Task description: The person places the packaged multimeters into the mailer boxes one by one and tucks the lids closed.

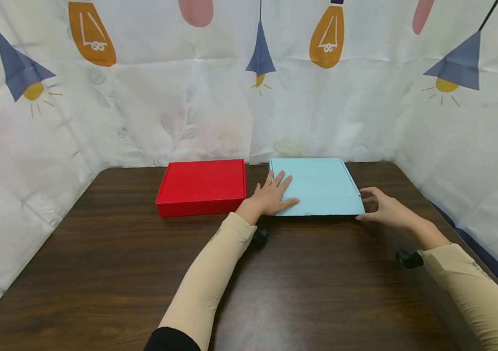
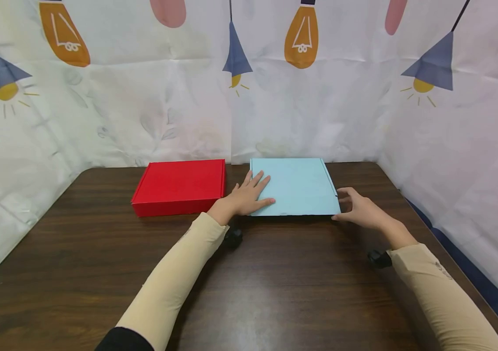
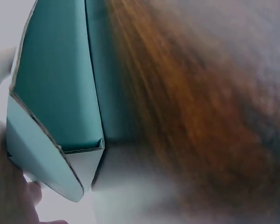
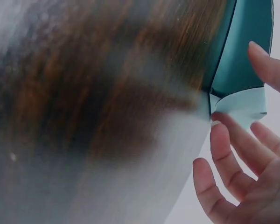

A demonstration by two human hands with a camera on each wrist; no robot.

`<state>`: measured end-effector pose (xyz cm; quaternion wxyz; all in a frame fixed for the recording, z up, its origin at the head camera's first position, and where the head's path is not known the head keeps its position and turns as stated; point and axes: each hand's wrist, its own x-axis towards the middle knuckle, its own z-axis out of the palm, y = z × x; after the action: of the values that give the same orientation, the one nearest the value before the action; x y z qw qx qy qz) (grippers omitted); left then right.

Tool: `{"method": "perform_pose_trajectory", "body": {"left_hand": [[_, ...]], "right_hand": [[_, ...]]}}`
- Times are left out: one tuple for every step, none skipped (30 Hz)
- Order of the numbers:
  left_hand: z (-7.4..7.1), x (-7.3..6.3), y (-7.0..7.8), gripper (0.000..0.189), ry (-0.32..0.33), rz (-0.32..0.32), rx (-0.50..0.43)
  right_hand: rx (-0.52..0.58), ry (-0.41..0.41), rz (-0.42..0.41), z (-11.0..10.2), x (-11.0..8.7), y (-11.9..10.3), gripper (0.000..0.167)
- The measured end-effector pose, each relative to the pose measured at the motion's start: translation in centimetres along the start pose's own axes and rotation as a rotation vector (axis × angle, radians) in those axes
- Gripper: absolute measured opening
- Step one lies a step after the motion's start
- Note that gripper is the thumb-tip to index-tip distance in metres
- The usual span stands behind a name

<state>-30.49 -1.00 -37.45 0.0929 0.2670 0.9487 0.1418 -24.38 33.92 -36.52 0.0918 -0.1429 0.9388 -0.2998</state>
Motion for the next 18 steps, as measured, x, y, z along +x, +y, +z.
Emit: {"method": "perform_pose_trajectory", "body": {"left_hand": [[-0.01, -0.03, 0.0, 0.083, 0.001, 0.002, -0.003], [-0.02, -0.06, 0.0, 0.083, 0.003, 0.004, -0.005], [-0.02, -0.09, 0.0, 0.083, 0.004, 0.004, -0.007], [-0.02, -0.12, 0.01, 0.083, 0.005, 0.004, -0.008], [-0.02, -0.15, 0.0, 0.083, 0.006, 0.003, -0.008], [-0.01, -0.15, -0.01, 0.082, 0.008, 0.002, -0.007], [-0.02, -0.14, -0.01, 0.082, 0.006, 0.001, -0.009], [-0.01, -0.13, -0.02, 0.082, 0.007, 0.001, -0.01], [-0.01, -0.14, -0.02, 0.082, 0.006, 0.001, -0.013], [0.0, -0.12, -0.03, 0.082, 0.006, 0.003, -0.014], [0.0, -0.09, -0.03, 0.082, 0.004, 0.004, -0.016], [-0.02, -0.08, -0.01, 0.082, 0.004, 0.007, -0.017], [-0.02, -0.14, 0.0, 0.082, 0.002, 0.009, -0.018], [-0.03, -0.22, 0.02, 0.082, 0.003, 0.011, -0.019], [-0.04, -0.26, 0.04, 0.082, 0.003, 0.012, -0.021], [-0.07, -0.3, 0.05, 0.082, 0.004, 0.013, -0.021], [-0.08, -0.34, 0.06, 0.082, 0.005, 0.013, -0.022], [-0.1, -0.41, 0.08, 0.082, 0.007, 0.012, -0.024]], "right_hand": [[0.011, -0.008, -0.002, -0.03, 0.01, 0.07, 0.09], [0.021, -0.016, -0.005, -0.06, 0.02, 0.15, 0.089], [0.032, -0.023, -0.008, -0.1, 0.03, 0.21, 0.089], [0.044, -0.029, -0.011, -0.16, 0.05, 0.3, 0.088], [0.061, -0.035, -0.013, -0.19, 0.06, 0.34, 0.088], [0.079, -0.043, -0.018, -0.24, 0.08, 0.41, 0.088], [0.099, -0.054, -0.023, -0.32, 0.1, 0.47, 0.088], [0.114, -0.064, -0.028, -0.4, 0.1, 0.51, 0.088], [0.129, -0.077, -0.033, -0.49, 0.08, 0.54, 0.088], [0.142, -0.088, -0.037, -0.58, 0.07, 0.58, 0.089], [0.149, -0.1, -0.04, -0.67, 0.04, 0.56, 0.089], [0.153, -0.112, -0.043, -0.78, 0.0, 0.57, 0.089], [0.156, -0.121, -0.042, -0.8, -0.09, 0.55, 0.09], [0.153, -0.127, -0.041, -0.82, -0.17, 0.55, 0.09], [0.155, -0.133, -0.041, -0.85, -0.26, 0.53, 0.089], [0.157, -0.14, -0.04, -0.87, -0.33, 0.51, 0.089], [0.16, -0.148, -0.042, -0.88, -0.41, 0.47, 0.088], [0.167, -0.158, -0.043, -0.87, -0.47, 0.44, 0.088]]}}
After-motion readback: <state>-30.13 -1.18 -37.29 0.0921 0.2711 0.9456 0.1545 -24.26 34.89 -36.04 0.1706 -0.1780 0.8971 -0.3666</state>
